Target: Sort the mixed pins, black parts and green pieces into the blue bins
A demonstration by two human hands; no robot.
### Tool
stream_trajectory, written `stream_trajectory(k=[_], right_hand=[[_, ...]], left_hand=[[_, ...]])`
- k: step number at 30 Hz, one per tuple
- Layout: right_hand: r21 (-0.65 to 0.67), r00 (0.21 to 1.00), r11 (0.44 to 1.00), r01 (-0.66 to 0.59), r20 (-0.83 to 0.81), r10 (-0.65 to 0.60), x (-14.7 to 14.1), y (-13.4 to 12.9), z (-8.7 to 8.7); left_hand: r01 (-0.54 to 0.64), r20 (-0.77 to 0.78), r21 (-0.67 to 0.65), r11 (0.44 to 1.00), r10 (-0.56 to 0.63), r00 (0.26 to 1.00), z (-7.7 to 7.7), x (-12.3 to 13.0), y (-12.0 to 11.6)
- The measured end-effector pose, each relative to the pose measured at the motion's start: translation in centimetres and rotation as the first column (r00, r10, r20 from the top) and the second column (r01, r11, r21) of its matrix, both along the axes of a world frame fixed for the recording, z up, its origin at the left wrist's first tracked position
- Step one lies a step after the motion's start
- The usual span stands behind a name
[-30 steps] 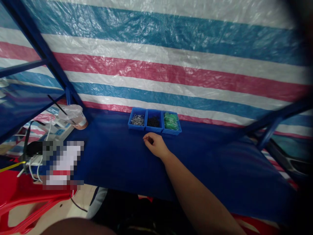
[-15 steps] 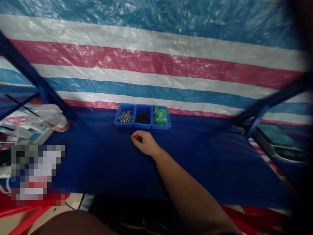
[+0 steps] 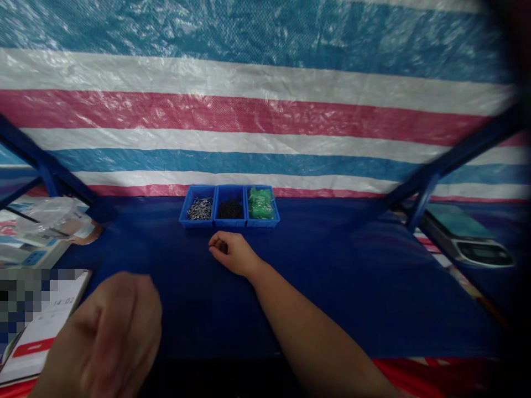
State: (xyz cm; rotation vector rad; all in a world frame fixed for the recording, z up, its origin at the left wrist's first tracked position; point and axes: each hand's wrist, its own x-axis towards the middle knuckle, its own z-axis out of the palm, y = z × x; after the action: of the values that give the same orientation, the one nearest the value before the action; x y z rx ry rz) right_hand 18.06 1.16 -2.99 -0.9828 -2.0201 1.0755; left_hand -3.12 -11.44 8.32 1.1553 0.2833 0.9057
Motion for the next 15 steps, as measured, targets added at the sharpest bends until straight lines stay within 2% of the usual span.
stream_trajectory(k=[1,3,5,7,8,10,11,12,13,15], right_hand=[[-0.008,1.000,1.000,0.000,-0.004,0.000,0.0,0.0,0.0],[-0.020,1.000,1.000,-0.002,-0.018,0.002,0.1,0.0,0.0],[-0.019,1.000,1.000,-0.005,-0.027,0.005,0.1,0.0,0.0],[-0.017,1.000,1.000,-0.006,-0.029,0.006,0.0,0.0,0.0],[-0.018,1.000,1.000,-0.005,-0.027,0.005,0.0,0.1,0.0],[-0.024,1.000,1.000,-0.002,-0.030,0.001,0.0,0.1,0.0],[-0.027,0.999,1.000,0.000,-0.035,-0.001,0.0,0.1,0.1],[-0.030,0.999,1.000,-0.001,-0.039,-0.001,0.0,0.1,0.1],[-0.033,0.999,0.999,-0.002,-0.042,0.001,0.0,0.0,0.1],[-0.040,0.999,0.999,-0.003,-0.044,0.001,0.0,0.0,0.2]], left_hand=[[-0.181,0.015,-0.091,0.979,0.183,0.983,-0.1,0.0,1.6],[-0.442,-0.137,-0.175,0.880,0.423,0.896,-0.4,0.0,5.1],[-0.643,-0.269,-0.128,0.756,0.597,0.756,-1.3,-0.2,8.7],[-0.800,-0.406,0.021,0.599,0.737,0.541,-2.7,-0.6,12.1],[-0.825,-0.494,0.129,0.551,0.757,0.428,-3.6,-0.9,13.7],[-0.773,-0.630,0.372,0.514,0.751,0.197,-5.4,-1.6,16.5],[-0.708,-0.663,0.481,0.518,0.743,0.093,-6.2,-1.9,17.7],[-0.649,-0.687,0.543,0.533,0.727,0.021,-6.9,-2.2,18.8],[-0.624,-0.714,0.549,0.557,0.700,-0.003,-7.5,-2.4,19.7],[-0.628,-0.756,0.488,0.607,0.653,0.043,-8.4,-2.6,21.1]])
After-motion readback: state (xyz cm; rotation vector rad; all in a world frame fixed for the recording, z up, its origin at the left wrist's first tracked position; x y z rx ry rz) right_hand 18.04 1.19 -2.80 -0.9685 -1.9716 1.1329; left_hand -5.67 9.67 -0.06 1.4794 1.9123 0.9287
